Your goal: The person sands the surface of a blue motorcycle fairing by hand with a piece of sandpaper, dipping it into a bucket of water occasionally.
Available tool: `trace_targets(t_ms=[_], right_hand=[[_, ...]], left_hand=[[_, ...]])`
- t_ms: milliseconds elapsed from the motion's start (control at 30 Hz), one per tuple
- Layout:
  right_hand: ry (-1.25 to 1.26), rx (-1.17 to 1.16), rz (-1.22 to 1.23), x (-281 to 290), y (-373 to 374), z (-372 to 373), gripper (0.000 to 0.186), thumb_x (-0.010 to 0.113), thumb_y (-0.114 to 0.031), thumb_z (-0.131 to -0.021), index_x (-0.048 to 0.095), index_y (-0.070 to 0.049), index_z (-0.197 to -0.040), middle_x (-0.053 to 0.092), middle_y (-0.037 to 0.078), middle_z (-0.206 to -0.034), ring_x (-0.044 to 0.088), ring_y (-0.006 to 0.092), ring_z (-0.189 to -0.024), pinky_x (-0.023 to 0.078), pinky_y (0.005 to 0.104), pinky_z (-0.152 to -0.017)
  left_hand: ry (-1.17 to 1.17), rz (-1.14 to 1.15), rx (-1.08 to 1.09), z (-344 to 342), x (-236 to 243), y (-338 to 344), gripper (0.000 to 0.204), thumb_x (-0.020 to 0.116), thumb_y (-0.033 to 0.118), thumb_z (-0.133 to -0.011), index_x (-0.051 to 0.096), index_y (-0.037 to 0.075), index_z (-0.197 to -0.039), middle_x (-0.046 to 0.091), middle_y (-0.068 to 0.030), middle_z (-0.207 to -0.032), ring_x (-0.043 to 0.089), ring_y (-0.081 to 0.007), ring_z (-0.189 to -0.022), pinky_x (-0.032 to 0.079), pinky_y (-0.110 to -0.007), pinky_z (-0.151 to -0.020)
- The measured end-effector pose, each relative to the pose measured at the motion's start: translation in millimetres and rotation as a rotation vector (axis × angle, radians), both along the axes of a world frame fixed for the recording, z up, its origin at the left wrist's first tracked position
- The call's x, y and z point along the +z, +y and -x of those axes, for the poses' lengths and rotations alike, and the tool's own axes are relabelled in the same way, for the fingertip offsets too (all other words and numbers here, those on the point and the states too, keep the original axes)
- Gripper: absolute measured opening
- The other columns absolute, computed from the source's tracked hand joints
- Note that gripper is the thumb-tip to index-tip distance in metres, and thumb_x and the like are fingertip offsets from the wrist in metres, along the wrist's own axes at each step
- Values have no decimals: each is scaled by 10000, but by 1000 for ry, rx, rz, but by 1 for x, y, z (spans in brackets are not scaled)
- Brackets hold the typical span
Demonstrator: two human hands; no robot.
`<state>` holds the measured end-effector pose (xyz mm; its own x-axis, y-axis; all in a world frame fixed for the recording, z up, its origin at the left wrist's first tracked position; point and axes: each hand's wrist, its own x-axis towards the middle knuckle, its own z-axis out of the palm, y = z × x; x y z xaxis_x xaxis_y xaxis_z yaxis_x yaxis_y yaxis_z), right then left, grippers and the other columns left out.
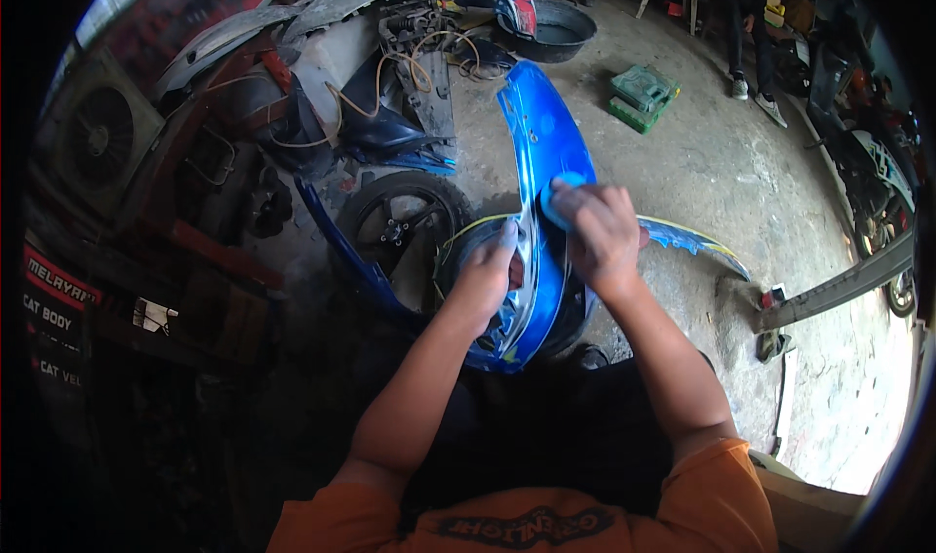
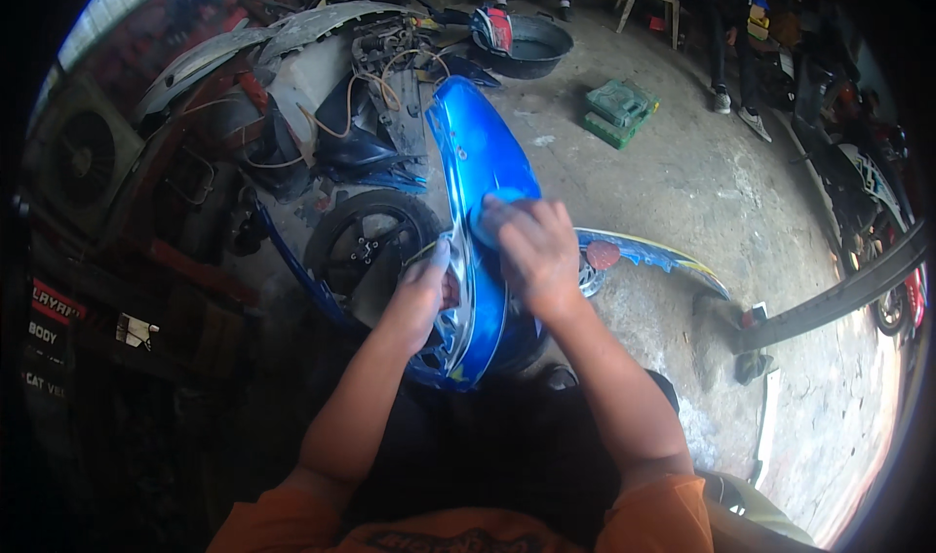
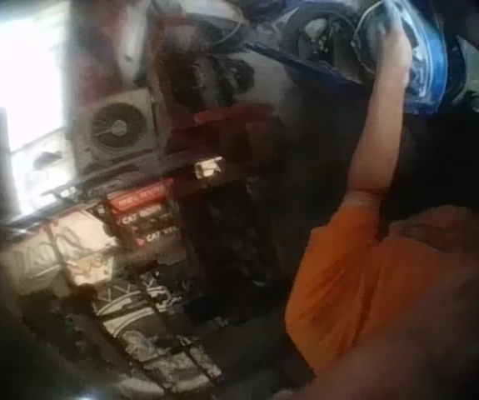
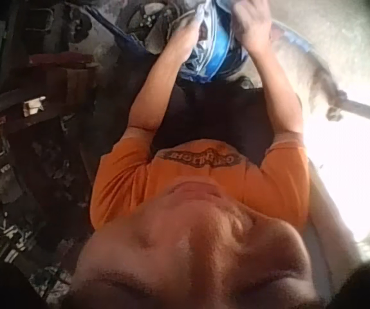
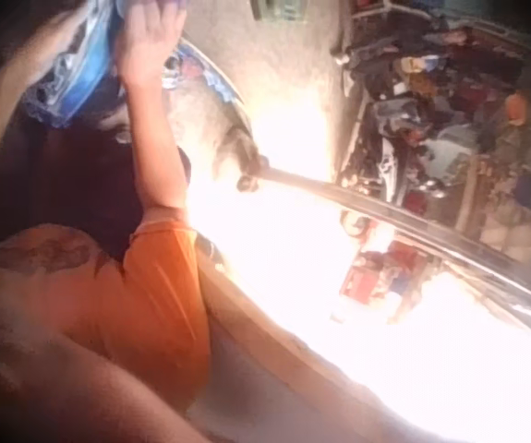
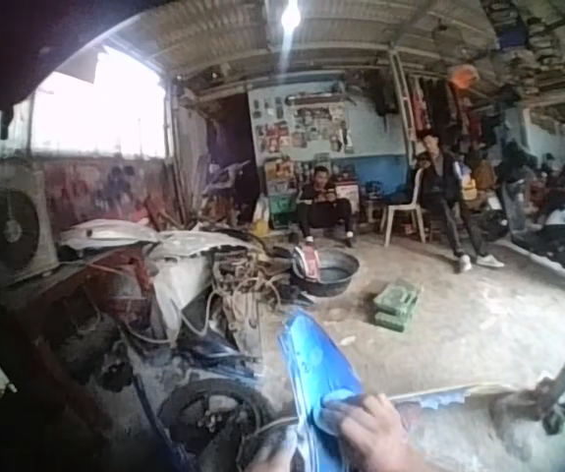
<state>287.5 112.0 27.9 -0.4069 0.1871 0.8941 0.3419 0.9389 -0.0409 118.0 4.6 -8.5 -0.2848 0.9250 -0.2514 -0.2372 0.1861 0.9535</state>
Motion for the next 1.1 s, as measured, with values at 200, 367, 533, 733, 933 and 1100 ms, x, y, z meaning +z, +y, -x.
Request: trace_targets(t_ms=[200,367,533,733,933,1100], right_hand=[[37,20,33,3,17,-3,333,757,-35,-691,756,-55,-1023,802,88,-1160,717,267,-927,543,418,-785],[-42,136,41,-2,-11,8,355,770,-38,-675,758,-62,-1029,805,85,-1164,737,288,-1006,557,414,-815],[26,31,125,3,14,-5,329,823,62,-714,745,-25,-1022,821,117,-1143,754,354,-1030,602,430,-883],[25,95,140,-7,13,-5,337,808,60,-722,746,-16,-1045,816,123,-1185,734,352,-1094,592,436,-921],[100,48,162,-12,6,-3,380,740,111,-699,749,-6,-1061,811,132,-1167,727,303,-871,556,406,-773],[-66,147,129,-9,-4,-5,396,725,108,-677,741,7,-1059,802,144,-1222,744,311,-932,572,409,-813]], left_hand=[[-50,26,-85,5,1,1,498,533,564,-1139,667,107,-995,633,13,-816,604,-94,-722,490,-266,-701],[-84,-24,-19,1,6,2,582,489,602,-1143,636,115,-861,560,37,-733,521,-64,-687,426,-264,-662],[42,38,-1,-9,22,3,605,480,625,-1138,607,120,-829,513,54,-706,469,-54,-686,383,-263,-659],[17,-3,59,-11,12,6,651,475,649,-1131,559,120,-760,466,49,-680,428,-71,-663,350,-275,-648],[90,-5,103,-20,19,13,629,483,632,-1135,541,140,-748,457,50,-672,435,-69,-656,356,-269,-639],[6,-68,159,-13,7,19,577,528,589,-1136,600,145,-774,499,63,-707,458,-51,-663,373,-269,-625]])
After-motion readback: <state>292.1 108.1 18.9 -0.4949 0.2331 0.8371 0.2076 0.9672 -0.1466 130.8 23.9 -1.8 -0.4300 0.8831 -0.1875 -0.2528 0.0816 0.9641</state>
